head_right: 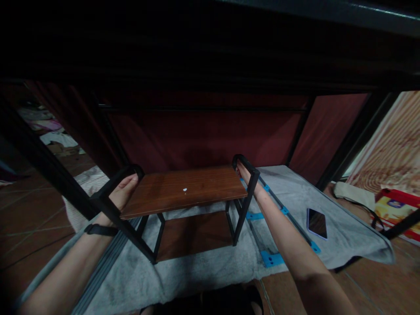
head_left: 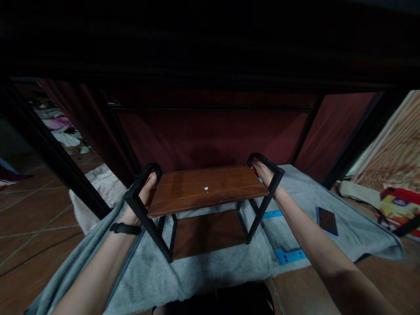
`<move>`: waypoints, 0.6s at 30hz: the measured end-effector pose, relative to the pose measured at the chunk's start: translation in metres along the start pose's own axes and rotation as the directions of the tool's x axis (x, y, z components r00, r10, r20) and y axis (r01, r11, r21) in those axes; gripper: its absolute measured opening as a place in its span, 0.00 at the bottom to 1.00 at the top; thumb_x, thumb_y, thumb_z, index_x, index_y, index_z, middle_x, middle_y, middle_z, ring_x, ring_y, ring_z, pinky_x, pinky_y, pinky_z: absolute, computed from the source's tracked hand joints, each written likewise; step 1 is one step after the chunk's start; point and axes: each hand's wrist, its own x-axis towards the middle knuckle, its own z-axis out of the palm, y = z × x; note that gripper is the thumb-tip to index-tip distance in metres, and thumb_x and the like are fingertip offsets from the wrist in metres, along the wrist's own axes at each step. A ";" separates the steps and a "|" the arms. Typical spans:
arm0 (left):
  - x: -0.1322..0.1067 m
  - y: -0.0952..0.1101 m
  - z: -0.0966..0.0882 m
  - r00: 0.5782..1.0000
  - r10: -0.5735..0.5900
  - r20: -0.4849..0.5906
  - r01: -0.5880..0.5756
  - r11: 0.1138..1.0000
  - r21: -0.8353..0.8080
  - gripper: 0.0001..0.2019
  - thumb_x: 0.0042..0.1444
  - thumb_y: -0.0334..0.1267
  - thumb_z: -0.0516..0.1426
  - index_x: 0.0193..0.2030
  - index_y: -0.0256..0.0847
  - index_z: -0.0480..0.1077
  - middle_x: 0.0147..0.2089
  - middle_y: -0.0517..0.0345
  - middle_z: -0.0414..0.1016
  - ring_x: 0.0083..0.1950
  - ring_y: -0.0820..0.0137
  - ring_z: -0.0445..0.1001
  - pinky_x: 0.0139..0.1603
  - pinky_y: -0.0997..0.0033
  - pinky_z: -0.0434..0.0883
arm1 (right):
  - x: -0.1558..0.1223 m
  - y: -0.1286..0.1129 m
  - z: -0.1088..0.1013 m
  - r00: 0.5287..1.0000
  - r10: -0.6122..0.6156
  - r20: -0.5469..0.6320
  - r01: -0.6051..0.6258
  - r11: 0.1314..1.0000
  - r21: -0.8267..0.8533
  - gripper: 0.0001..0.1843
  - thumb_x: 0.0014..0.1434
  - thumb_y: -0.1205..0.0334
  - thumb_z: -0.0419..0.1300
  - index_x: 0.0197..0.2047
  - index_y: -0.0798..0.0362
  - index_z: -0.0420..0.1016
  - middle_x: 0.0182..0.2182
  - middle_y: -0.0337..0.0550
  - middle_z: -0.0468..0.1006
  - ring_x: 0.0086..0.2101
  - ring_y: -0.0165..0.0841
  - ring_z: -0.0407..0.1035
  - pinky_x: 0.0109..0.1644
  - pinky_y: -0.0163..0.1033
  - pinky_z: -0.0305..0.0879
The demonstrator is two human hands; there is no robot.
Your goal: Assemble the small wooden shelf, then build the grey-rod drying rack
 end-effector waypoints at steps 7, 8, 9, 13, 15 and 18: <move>0.005 0.005 -0.002 1.000 -0.002 -0.016 0.003 0.998 0.060 0.09 0.47 0.42 0.66 0.30 0.39 0.74 0.27 0.62 0.73 0.34 0.68 0.73 0.42 0.68 0.72 | -0.004 -0.013 0.003 0.996 0.036 0.080 -0.038 0.999 0.021 0.17 0.60 0.48 0.56 0.25 0.48 0.62 0.21 0.37 0.63 0.24 0.30 0.58 0.29 0.38 0.57; 0.006 0.005 -0.002 1.000 0.009 -0.030 -0.007 0.998 0.066 0.07 0.49 0.40 0.64 0.30 0.39 0.74 0.27 0.62 0.73 0.34 0.69 0.72 0.42 0.69 0.72 | -0.006 -0.016 0.003 0.995 0.013 0.094 -0.014 1.000 0.012 0.17 0.59 0.48 0.57 0.25 0.48 0.62 0.21 0.37 0.63 0.24 0.30 0.58 0.29 0.38 0.58; 0.006 0.006 -0.002 0.999 0.019 -0.038 -0.016 0.998 0.069 0.06 0.50 0.39 0.63 0.29 0.39 0.74 0.27 0.61 0.73 0.33 0.70 0.71 0.41 0.69 0.71 | -0.007 -0.019 0.003 0.994 -0.014 0.106 0.014 1.000 -0.002 0.17 0.59 0.48 0.58 0.24 0.48 0.62 0.21 0.37 0.63 0.25 0.31 0.58 0.30 0.39 0.59; 0.005 0.007 -0.002 0.999 0.037 -0.037 -0.034 0.997 0.072 0.06 0.49 0.39 0.64 0.28 0.39 0.74 0.27 0.60 0.73 0.31 0.71 0.70 0.39 0.70 0.71 | -0.010 -0.024 0.003 0.990 -0.081 0.117 0.087 0.995 -0.049 0.18 0.58 0.48 0.59 0.23 0.48 0.61 0.21 0.38 0.62 0.25 0.31 0.57 0.29 0.39 0.58; 0.004 0.007 -0.002 0.999 0.028 -0.030 -0.026 0.997 0.072 0.06 0.49 0.40 0.64 0.29 0.40 0.75 0.26 0.60 0.73 0.30 0.70 0.70 0.37 0.69 0.71 | -0.009 -0.022 0.004 0.990 -0.085 0.109 0.090 0.995 -0.045 0.18 0.58 0.48 0.58 0.23 0.47 0.61 0.20 0.37 0.61 0.25 0.31 0.56 0.29 0.39 0.58; 0.005 0.006 -0.002 0.999 0.010 -0.048 -0.006 0.997 0.075 0.06 0.50 0.39 0.64 0.29 0.40 0.75 0.24 0.61 0.72 0.30 0.70 0.71 0.37 0.70 0.71 | -0.006 -0.015 0.006 0.990 -0.089 0.108 0.093 0.995 -0.035 0.19 0.58 0.45 0.57 0.24 0.47 0.60 0.20 0.37 0.61 0.25 0.31 0.56 0.29 0.39 0.58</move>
